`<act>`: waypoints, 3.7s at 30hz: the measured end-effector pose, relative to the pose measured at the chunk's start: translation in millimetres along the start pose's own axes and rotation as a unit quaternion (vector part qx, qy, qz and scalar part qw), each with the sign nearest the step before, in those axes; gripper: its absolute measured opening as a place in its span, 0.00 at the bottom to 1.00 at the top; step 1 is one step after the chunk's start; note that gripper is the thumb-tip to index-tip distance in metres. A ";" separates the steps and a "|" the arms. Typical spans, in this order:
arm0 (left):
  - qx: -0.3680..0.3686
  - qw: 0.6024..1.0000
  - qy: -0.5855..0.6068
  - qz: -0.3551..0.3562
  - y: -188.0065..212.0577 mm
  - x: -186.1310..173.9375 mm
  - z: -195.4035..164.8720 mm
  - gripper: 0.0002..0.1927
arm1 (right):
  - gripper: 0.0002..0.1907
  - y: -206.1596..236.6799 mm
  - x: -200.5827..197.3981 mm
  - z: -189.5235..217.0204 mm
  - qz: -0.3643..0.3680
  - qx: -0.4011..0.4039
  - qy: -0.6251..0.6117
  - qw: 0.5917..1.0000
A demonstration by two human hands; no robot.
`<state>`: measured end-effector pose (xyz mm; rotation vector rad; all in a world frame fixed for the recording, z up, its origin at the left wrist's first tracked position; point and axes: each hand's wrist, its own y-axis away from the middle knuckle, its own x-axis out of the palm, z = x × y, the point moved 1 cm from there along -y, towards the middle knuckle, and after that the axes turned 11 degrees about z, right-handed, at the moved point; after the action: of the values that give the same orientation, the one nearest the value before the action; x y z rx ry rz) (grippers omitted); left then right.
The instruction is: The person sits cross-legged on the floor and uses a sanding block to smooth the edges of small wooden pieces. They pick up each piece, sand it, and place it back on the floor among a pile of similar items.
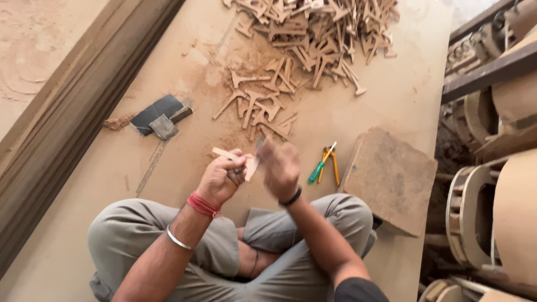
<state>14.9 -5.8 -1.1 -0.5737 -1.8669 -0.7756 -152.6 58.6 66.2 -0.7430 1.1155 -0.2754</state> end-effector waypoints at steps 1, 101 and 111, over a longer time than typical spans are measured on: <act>0.001 1.000 -0.012 -0.018 1.0 1.0 -1.0 0.15 | 0.23 -3.3 -1.8 -2.7 0.006 0.064 0.005 0.998; 0.003 1.000 0.001 -0.018 2.4 1.6 -2.7 0.12 | 0.24 -4.6 3.2 -16.4 -0.037 0.107 0.002 0.994; 0.005 0.998 -0.058 0.015 8.3 3.4 -3.8 0.11 | 0.21 1.0 -14.0 5.6 0.017 0.028 -0.001 0.999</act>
<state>21.5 -2.7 5.3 -0.6503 -1.9622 -0.7271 -153.9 69.3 76.8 -0.6749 1.1130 -0.2766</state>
